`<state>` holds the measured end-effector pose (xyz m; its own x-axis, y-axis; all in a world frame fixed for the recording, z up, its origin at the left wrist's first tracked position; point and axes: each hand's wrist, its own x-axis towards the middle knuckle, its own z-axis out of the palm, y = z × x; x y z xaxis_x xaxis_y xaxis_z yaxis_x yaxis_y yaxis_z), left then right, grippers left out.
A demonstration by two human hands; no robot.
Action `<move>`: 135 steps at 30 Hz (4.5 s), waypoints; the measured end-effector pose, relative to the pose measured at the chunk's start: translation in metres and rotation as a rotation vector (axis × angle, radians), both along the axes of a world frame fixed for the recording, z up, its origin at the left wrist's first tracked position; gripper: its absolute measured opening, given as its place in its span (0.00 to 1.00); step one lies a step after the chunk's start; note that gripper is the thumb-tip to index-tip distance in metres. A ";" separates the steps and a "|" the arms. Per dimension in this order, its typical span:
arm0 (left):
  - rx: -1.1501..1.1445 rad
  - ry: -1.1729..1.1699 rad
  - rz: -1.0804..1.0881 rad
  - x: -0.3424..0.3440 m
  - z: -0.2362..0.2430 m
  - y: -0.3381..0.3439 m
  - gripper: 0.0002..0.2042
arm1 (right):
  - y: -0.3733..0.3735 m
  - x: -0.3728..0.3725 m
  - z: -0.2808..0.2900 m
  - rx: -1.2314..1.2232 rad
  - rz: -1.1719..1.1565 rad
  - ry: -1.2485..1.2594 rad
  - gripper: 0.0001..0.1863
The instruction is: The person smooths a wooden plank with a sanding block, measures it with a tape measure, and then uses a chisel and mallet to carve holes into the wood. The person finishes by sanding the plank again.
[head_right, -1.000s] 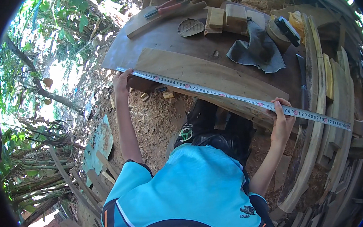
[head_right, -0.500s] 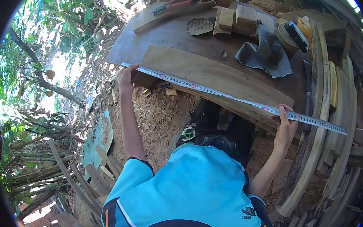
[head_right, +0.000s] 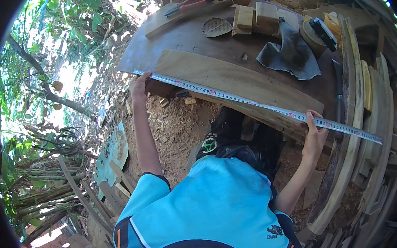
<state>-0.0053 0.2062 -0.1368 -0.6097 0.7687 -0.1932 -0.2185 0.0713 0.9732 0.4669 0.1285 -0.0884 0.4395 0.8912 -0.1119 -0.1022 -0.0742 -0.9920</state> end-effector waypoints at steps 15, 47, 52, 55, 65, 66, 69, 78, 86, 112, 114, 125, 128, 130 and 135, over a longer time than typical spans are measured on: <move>-0.033 0.055 -0.032 -0.013 -0.008 0.006 0.11 | -0.023 0.022 0.003 0.069 -0.268 0.151 0.15; -0.118 0.053 0.003 -0.013 -0.003 0.009 0.11 | -0.040 0.031 -0.013 -0.108 -0.362 0.018 0.08; -0.114 0.070 -0.021 -0.022 -0.010 0.009 0.10 | -0.040 0.034 -0.017 -0.091 -0.347 -0.014 0.07; -0.114 0.066 -0.030 -0.028 -0.012 0.010 0.10 | -0.037 0.033 -0.018 -0.098 -0.351 -0.069 0.07; -0.131 0.067 0.027 -0.013 -0.001 0.006 0.11 | -0.037 0.039 -0.026 -0.096 -0.348 -0.263 0.06; -0.165 0.080 0.021 -0.011 0.000 0.004 0.13 | -0.034 0.039 -0.028 -0.085 -0.345 -0.325 0.06; -0.151 0.149 -0.098 -0.015 0.004 0.004 0.15 | -0.037 0.045 -0.026 -0.110 -0.317 -0.386 0.08; -0.092 0.281 -0.095 -0.014 0.020 0.056 0.07 | 0.019 0.048 -0.005 -0.031 -0.224 -0.763 0.09; -0.183 0.318 -0.154 -0.005 0.011 0.083 0.07 | 0.036 0.060 -0.022 -0.056 -0.297 -0.818 0.12; -0.252 0.322 -0.116 0.008 0.018 0.082 0.07 | 0.035 0.057 -0.028 0.064 -0.335 -0.836 0.10; -0.273 0.419 -0.107 -0.002 0.011 0.085 0.08 | 0.038 0.059 -0.035 0.099 -0.353 -0.843 0.10; -0.245 0.286 -0.156 -0.013 0.008 0.093 0.07 | 0.038 0.042 -0.019 0.052 -0.441 -0.777 0.08; -0.273 0.291 -0.158 -0.012 0.010 0.093 0.07 | 0.035 0.040 -0.015 0.045 -0.443 -0.768 0.08; -0.268 0.293 -0.155 -0.015 0.008 0.093 0.07 | 0.034 0.042 -0.016 0.055 -0.425 -0.766 0.08; -0.224 0.256 -0.136 -0.013 0.006 0.092 0.07 | 0.034 0.044 -0.015 0.042 -0.386 -0.784 0.07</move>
<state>-0.0186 0.2983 -0.1304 -0.5549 0.8022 -0.2202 0.0563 0.3003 0.9522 0.5110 0.1628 -0.1034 0.6477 0.6610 0.3789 0.6004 -0.1366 -0.7879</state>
